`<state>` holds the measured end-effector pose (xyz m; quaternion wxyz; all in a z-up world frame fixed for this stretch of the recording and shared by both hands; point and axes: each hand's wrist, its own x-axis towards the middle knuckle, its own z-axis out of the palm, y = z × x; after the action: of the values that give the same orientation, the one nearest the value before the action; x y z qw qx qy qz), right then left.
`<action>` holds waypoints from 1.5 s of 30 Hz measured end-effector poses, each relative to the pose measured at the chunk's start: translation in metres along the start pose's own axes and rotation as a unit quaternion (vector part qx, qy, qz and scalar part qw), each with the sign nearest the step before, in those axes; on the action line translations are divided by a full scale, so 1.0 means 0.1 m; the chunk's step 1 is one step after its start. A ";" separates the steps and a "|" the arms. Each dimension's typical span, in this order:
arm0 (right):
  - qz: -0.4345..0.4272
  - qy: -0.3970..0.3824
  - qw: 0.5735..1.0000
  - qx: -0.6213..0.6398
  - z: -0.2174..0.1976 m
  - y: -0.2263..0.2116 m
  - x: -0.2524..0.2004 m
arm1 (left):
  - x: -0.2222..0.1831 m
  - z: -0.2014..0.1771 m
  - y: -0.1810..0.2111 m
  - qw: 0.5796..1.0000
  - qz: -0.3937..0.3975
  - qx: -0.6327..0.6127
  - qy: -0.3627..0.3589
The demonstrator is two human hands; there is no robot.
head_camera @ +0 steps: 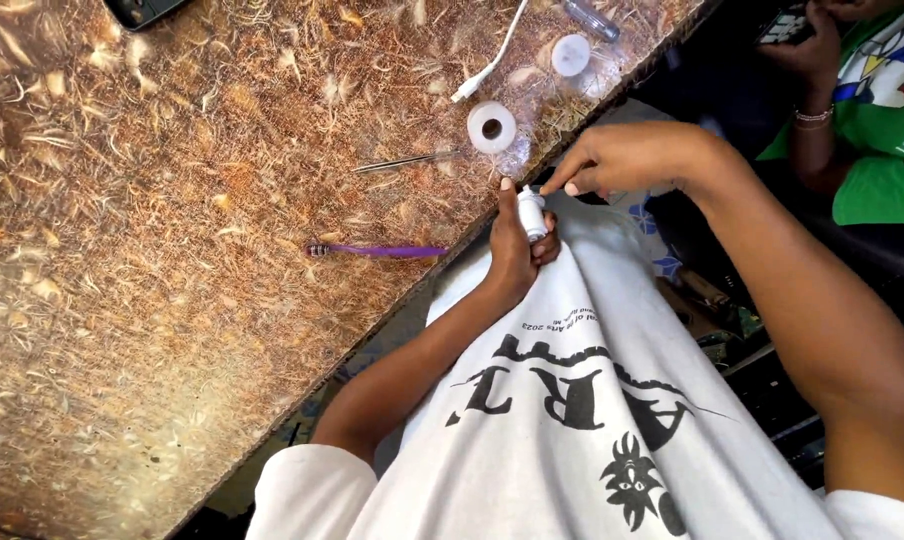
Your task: The person is putting back together a disassembled phone charger, fitting the internal electronics into the white plastic shell.
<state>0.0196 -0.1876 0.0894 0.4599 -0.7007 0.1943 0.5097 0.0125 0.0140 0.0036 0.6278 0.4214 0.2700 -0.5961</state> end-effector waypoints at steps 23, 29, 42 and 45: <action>-0.129 0.388 0.896 0.171 1.58 0.12 -0.24 | 0.20 -0.24 -0.21 0.998 0.003 0.029 0.053; -0.052 0.402 0.912 0.063 1.53 0.05 -0.20 | 0.17 -0.16 -0.10 0.994 0.011 0.094 0.061; 0.043 0.340 0.936 -0.083 1.27 -0.28 -0.23 | 0.01 0.05 -0.01 0.992 -0.023 -0.017 0.126; 0.048 0.336 0.937 -0.082 1.24 -0.35 -0.24 | -0.02 0.06 0.02 0.991 -0.027 -0.030 0.129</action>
<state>-0.0310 -0.0701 0.1197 0.2836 -0.8562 0.3282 0.2806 0.0133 0.0095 0.0089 0.5842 0.4682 0.3774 -0.5451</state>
